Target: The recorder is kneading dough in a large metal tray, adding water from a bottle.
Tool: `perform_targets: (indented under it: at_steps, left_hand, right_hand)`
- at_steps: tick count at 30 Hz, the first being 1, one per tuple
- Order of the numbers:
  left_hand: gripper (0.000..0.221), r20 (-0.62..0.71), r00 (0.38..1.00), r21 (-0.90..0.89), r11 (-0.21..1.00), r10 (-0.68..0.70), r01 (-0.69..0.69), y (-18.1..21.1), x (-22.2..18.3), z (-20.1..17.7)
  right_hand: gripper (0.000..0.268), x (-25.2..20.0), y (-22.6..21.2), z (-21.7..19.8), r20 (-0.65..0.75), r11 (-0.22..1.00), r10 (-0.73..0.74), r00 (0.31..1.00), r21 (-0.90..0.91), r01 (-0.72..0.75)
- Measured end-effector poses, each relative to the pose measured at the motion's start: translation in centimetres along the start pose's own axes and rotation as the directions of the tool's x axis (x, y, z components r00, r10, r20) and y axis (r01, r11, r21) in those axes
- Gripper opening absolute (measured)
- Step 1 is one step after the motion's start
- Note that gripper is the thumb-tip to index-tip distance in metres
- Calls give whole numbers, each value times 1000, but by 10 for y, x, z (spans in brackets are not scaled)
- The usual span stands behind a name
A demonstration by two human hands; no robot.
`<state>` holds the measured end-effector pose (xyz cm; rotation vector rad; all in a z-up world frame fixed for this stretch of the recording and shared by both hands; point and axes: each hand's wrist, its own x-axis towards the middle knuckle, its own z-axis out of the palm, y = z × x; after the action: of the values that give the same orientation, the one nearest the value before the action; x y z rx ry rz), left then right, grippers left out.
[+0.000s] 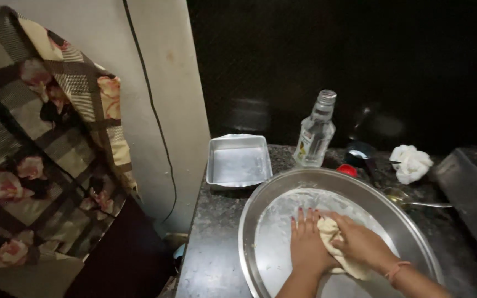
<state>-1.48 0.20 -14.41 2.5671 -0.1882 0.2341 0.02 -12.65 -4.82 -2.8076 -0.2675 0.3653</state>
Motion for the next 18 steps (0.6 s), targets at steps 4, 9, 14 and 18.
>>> perform_targets:
  at_steps: [4, 9, 14, 18]
  left_hand:
    - [145, 52, 998, -20, 999, 31, -30, -11, -1, 6]
    - [160, -42, 990, -76, 987, 137, -140, -20, -3, 25]
    - [161, -72, 986, -35, 987, 151, -154, -25, 2, 37]
    - [151, 110, 994, -85, 996, 15, -6, -8, -1, 2]
  right_hand:
    - [62, 49, 24, 35, -87, 997, -82, 993, -22, 80]
    - [40, 91, 4, 29, -215, 965, 52, 975, -241, -104]
    - [33, 122, 2, 30, -283, 953, 104, 953, -245, -177]
    - [34, 74, -20, 25, -261, 966, 194, 945, -117, -231]
